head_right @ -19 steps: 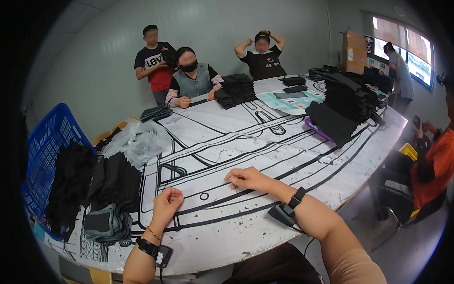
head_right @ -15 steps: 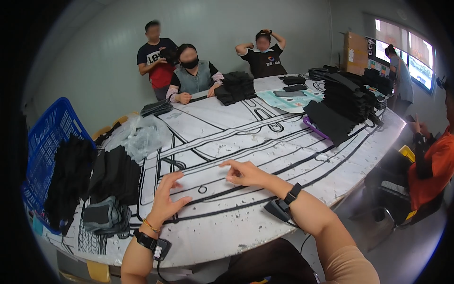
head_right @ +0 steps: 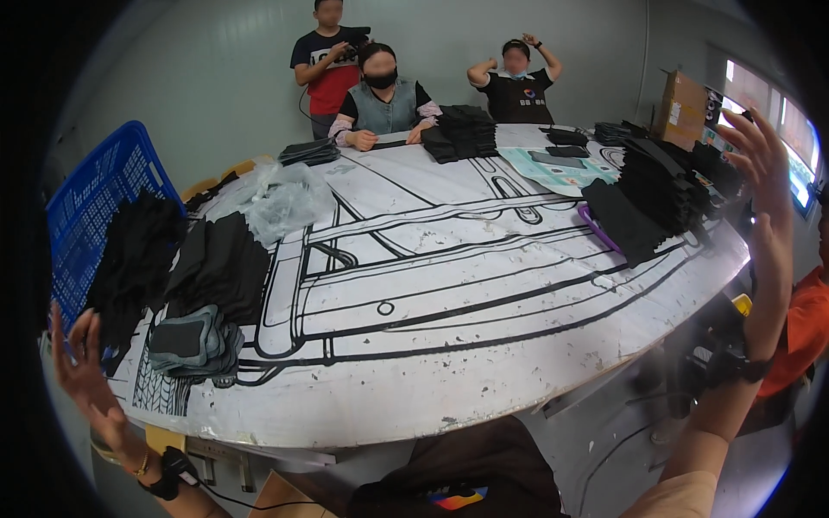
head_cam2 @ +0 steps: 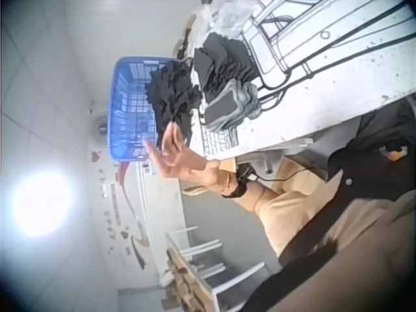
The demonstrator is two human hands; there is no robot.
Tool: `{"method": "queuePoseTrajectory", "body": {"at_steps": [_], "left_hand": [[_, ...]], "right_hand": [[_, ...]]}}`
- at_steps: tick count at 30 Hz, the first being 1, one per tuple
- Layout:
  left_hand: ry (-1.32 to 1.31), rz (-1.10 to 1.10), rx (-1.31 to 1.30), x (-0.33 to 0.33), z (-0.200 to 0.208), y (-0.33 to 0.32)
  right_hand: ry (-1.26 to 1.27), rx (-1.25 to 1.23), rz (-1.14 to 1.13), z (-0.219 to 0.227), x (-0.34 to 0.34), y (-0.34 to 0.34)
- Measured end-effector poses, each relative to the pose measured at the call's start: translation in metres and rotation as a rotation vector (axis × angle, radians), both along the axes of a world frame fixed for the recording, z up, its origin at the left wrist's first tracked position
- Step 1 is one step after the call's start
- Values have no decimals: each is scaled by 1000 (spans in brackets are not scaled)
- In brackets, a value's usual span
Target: Preparing and aligning material layers for shoe production at a manufacturing station.
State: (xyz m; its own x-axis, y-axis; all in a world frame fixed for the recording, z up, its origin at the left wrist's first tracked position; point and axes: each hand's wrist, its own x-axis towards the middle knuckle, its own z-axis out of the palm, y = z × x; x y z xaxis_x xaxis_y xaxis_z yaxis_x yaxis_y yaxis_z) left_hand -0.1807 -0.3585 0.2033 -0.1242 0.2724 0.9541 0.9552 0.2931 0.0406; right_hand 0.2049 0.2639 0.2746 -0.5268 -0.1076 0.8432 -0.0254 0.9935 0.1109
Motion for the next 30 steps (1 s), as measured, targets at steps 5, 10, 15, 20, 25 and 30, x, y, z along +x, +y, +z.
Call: {"method": "queuePoseTrajectory", "body": {"at_steps": [5, 10, 15, 20, 25, 30], "left_hand": [[-427, -590, -68, -6, -52, 134], [-809, -922, -443, 18, -65, 221], [-1175, -1027, -378, -20, -125, 278], [-1376, -945, -238, -52, -175, 287], [-1317, -714, -400, -66, -196, 282], [-1305, -693, -412, -70, -195, 291]], "right_hand": [[-218, -433, 400, -59, -128, -58], [-614, -732, 775, -133, -241, -108], [-725, -1169, 884, -213, -297, -100], [-694, -1376, 854, -275, -311, -65], [-815, -1305, 788, -268, -309, -69], [-878, -1214, 679, -260, -305, -70]]}}
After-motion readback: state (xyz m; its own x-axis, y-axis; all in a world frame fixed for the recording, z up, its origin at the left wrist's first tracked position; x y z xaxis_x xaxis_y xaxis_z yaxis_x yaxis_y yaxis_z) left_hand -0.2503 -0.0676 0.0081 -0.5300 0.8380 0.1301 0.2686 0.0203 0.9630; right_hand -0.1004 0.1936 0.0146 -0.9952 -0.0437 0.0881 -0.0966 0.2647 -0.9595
